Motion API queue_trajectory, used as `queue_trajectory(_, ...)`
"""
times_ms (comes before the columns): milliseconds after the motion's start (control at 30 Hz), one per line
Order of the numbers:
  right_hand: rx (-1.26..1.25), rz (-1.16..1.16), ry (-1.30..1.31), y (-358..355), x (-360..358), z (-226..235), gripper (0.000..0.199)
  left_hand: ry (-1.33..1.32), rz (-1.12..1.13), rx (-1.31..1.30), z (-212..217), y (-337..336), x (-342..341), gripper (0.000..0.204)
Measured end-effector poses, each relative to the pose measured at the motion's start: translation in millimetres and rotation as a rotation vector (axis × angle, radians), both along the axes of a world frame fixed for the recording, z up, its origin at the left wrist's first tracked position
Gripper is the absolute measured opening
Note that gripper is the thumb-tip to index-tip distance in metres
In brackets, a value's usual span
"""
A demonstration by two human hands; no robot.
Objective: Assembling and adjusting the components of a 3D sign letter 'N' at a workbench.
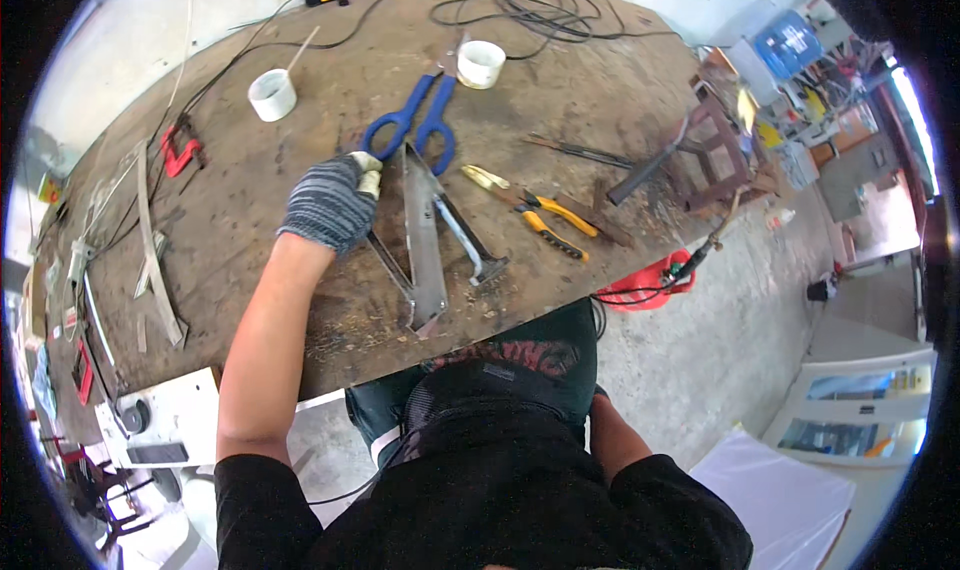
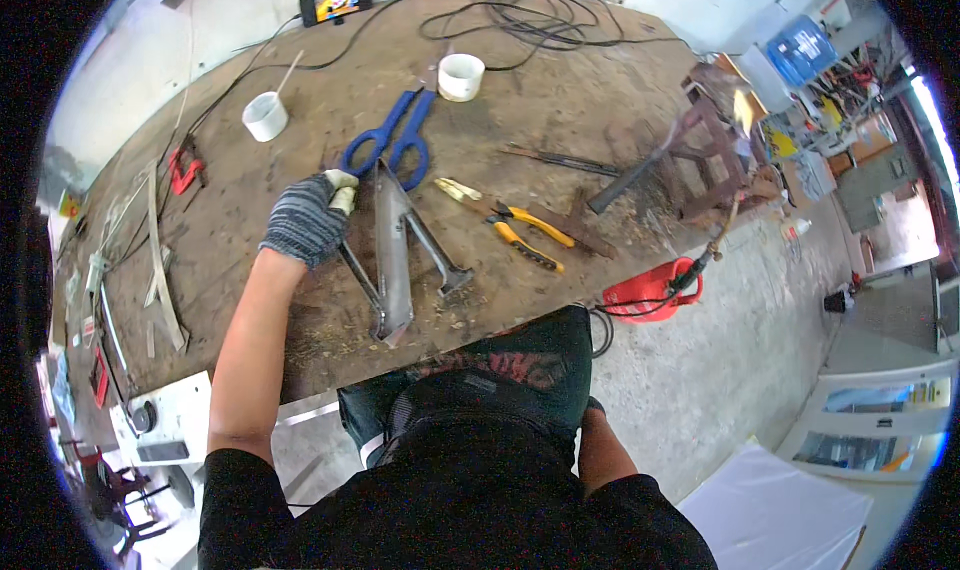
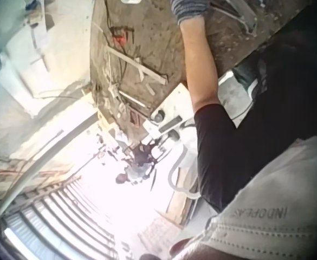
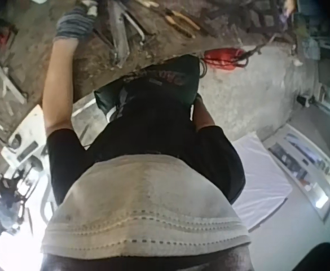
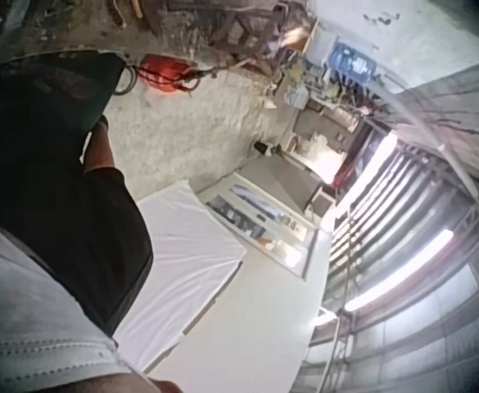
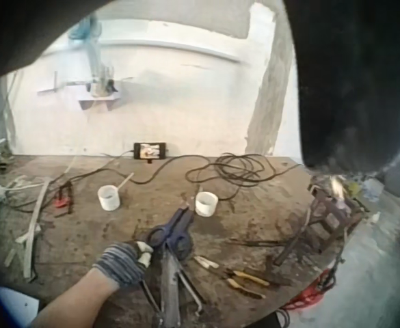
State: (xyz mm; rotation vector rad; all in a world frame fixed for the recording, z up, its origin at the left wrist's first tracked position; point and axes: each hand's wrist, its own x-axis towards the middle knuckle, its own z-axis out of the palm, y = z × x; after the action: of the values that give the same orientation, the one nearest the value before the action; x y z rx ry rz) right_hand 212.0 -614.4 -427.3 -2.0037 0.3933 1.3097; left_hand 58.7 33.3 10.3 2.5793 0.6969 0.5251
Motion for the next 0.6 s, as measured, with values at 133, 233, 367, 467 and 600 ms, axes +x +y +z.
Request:
queue_trajectory(133,0.076,-0.095,0.032,2.6,-0.3,8.8,0.022,0.03,0.017,-0.031,1.8,-1.6,0.9,0.021)
queue_trajectory(233,0.156,-0.184,0.063,1.5,-2.6,16.0,0.021,0.027,0.007,-0.031,3.2,-1.6,-0.1,0.021)
queue_trajectory(367,0.295,-0.322,0.124,2.3,-5.9,22.9,0.019,0.042,0.019,-0.029,5.5,-2.5,-3.1,0.022)
queue_trajectory(467,0.381,-0.374,0.153,11.6,-8.1,17.4,0.018,0.069,0.033,0.018,11.0,-5.0,-9.0,0.022)
queue_trajectory(600,-0.002,0.333,-0.456,-128.1,51.6,-11.5,0.037,-0.028,-0.03,-0.127,-26.3,21.7,-5.6,0.023)
